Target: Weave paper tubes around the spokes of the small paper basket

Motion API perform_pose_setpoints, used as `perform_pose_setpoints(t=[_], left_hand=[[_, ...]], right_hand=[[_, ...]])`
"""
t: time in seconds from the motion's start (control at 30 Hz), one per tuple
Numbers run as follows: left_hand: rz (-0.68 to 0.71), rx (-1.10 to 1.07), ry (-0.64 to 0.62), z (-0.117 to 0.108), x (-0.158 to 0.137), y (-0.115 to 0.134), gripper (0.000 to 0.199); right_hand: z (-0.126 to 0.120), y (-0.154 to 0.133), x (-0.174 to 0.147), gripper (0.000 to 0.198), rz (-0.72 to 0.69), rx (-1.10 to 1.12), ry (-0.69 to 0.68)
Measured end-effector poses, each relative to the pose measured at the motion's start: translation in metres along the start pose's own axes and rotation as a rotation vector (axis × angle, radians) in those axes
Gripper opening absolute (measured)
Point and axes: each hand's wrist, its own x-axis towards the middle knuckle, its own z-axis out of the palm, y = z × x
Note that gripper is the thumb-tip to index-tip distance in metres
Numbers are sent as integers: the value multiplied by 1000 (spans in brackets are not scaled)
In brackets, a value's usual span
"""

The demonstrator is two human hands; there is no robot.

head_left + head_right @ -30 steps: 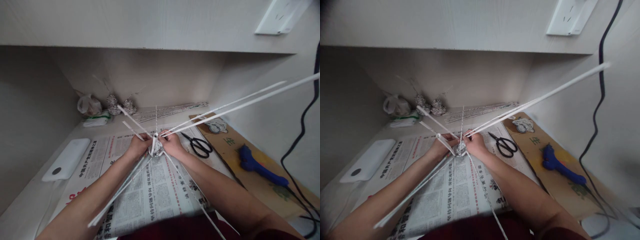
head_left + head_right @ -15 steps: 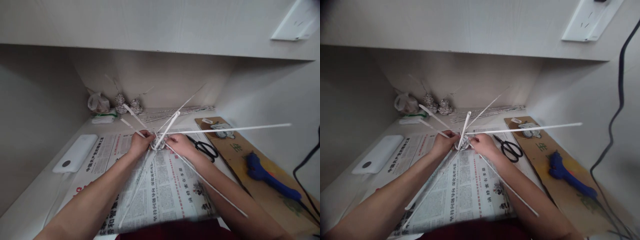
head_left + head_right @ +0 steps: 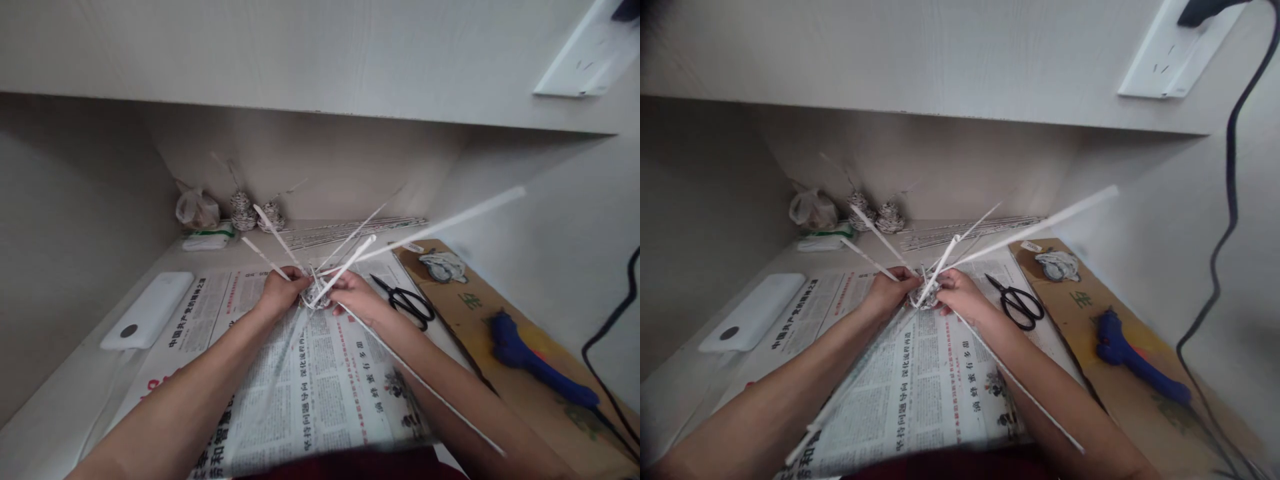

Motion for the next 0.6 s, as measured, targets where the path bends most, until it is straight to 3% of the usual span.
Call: perform_pose_setpoints(t=[0.2, 0.33, 0.43, 0.6], left_hand=[[-38, 25, -78, 0, -5, 12, 29], [-23, 20, -47, 3, -8, 16, 29], [-7, 22, -46, 5, -8, 13, 27], [18, -24, -47, 7, -6, 4, 29]], right_hand=[[0, 16, 15, 20, -62, -21, 123], [4, 25, 25, 25, -148, 216, 211], [6, 27, 26, 33, -183, 369, 193], [4, 24, 23, 33, -77, 345, 121]])
